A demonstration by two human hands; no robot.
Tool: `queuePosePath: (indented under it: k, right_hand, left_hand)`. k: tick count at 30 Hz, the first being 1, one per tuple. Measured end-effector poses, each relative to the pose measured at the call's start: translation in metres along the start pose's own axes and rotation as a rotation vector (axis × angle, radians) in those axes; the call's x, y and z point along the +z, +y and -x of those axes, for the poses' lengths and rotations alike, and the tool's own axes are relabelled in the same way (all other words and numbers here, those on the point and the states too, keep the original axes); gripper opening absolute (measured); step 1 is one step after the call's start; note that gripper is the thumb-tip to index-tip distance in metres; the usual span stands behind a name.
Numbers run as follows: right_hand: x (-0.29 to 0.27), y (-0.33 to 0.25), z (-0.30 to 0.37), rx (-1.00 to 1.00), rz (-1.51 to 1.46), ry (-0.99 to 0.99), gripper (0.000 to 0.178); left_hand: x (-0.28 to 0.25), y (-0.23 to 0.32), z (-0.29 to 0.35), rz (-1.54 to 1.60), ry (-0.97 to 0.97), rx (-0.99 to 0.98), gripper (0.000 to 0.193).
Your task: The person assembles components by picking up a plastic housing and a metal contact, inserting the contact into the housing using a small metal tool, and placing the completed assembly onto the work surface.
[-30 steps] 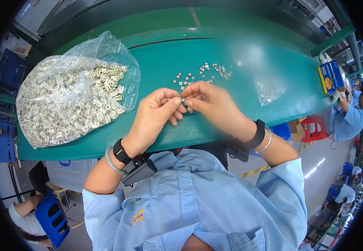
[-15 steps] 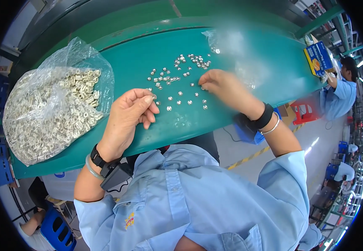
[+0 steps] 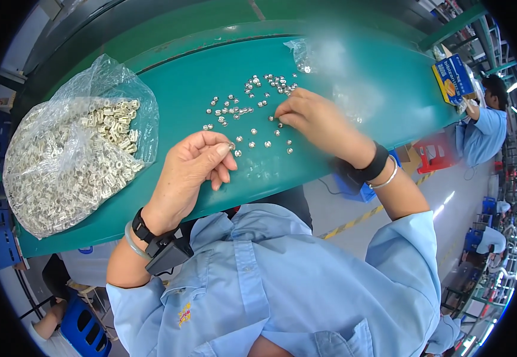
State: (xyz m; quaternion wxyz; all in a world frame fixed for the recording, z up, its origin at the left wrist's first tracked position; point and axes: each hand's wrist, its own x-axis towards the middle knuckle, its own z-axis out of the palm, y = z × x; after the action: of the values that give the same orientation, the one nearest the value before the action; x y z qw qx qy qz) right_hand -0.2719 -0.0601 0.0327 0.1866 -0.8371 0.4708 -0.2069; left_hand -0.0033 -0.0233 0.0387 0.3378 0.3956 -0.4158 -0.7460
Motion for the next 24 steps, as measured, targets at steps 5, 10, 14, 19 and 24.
queuePosePath:
  k: [5, 10, 14, 19, 24]
  right_hand:
    - [-0.005, -0.045, 0.004, 0.084, -0.267, 0.050, 0.012]
    - [0.006, -0.071, 0.002, 0.007, -0.382, 0.045, 0.011]
    - [0.013, -0.073, 0.002, 0.009, -0.372, 0.035, 0.012]
    - [0.018, -0.074, 0.002, 0.084, -0.543, 0.034, 0.011]
    - [0.021, -0.078, 0.001, 0.096, -0.595, 0.061, 0.010]
  left_hand:
    - [0.002, -0.002, -0.001, 0.076, -0.043, 0.005, 0.016]
    - [0.009, -0.005, 0.000, 0.024, -0.041, 0.053, 0.016]
    - [0.012, -0.009, 0.003, -0.050, 0.003, 0.141, 0.016]
    - [0.012, -0.010, 0.005, 0.010, -0.003, 0.125, 0.016]
    - [0.010, -0.009, 0.005, -0.001, -0.017, 0.110, 0.015]
